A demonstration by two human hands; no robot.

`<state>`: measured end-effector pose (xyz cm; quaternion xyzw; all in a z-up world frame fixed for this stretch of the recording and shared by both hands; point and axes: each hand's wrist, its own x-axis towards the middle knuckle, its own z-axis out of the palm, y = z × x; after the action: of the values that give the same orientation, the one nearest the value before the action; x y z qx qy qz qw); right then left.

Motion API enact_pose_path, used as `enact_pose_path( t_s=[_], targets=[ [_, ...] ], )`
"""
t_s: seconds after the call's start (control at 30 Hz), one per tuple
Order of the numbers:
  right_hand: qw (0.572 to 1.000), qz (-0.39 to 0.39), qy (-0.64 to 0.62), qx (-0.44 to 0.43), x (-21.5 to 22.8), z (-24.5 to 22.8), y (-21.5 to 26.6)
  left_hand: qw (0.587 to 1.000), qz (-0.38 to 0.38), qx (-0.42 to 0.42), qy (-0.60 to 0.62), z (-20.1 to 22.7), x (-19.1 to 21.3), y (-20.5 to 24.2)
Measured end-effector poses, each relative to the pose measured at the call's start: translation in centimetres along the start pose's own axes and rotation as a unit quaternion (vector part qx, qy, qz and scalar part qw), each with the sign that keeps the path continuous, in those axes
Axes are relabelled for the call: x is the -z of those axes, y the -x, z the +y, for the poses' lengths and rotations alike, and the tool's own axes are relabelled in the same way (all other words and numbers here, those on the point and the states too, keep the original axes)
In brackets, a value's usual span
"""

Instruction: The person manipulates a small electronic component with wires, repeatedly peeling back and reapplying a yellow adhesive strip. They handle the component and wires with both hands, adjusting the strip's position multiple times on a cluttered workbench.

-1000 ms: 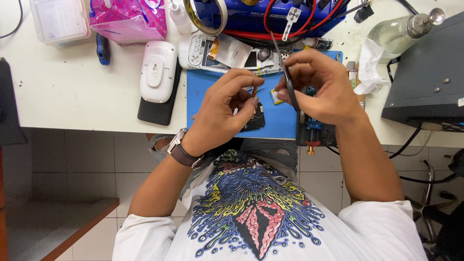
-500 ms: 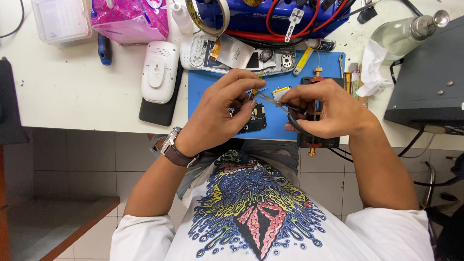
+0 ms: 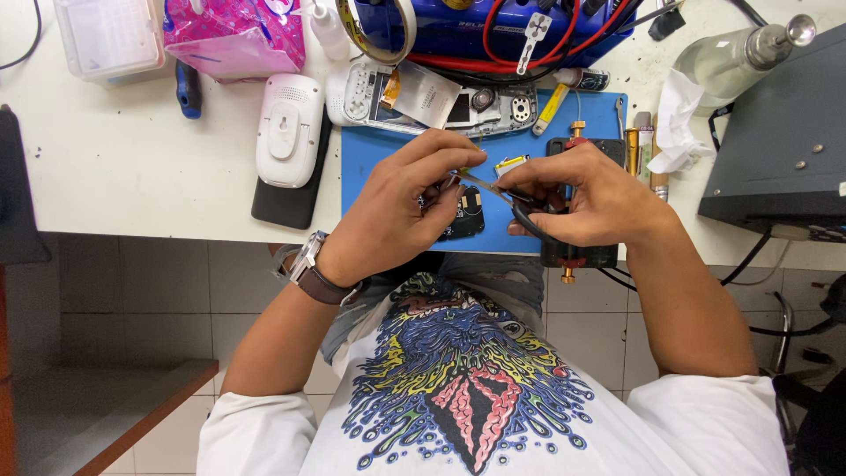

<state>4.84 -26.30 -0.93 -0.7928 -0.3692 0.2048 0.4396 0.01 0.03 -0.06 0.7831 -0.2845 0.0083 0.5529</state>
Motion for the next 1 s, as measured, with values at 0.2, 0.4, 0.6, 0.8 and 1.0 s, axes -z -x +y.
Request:
enact_pose_path(
  t_s=[0.2,0.4,0.6,0.8,1.0],
  targets=[
    [1.000,-0.006,0.003,-0.013,0.0,0.0,0.0,1.000,0.004,-0.020,-0.001,0.0,0.0,0.0],
    [0.999,0.000,0.014,-0.033,0.3,0.1,-0.1,1.000,-0.004,0.003,0.002,0.3,0.5,0.3],
    [0.985,0.014,-0.086,-0.149,0.2,-1.2,-0.2,1.000,0.021,-0.014,-0.007,0.3,1.6,1.6],
    [0.988,0.070,-0.055,-0.126,-1.3,-1.5,-2.1,0.997,0.071,0.030,-0.012,0.2,3.2,4.0],
    [0.964,0.046,0.251,-0.076,-3.4,-2.2,-5.6,0.990,0.126,0.048,-0.034,0.8,4.4,5.8]
  ],
)
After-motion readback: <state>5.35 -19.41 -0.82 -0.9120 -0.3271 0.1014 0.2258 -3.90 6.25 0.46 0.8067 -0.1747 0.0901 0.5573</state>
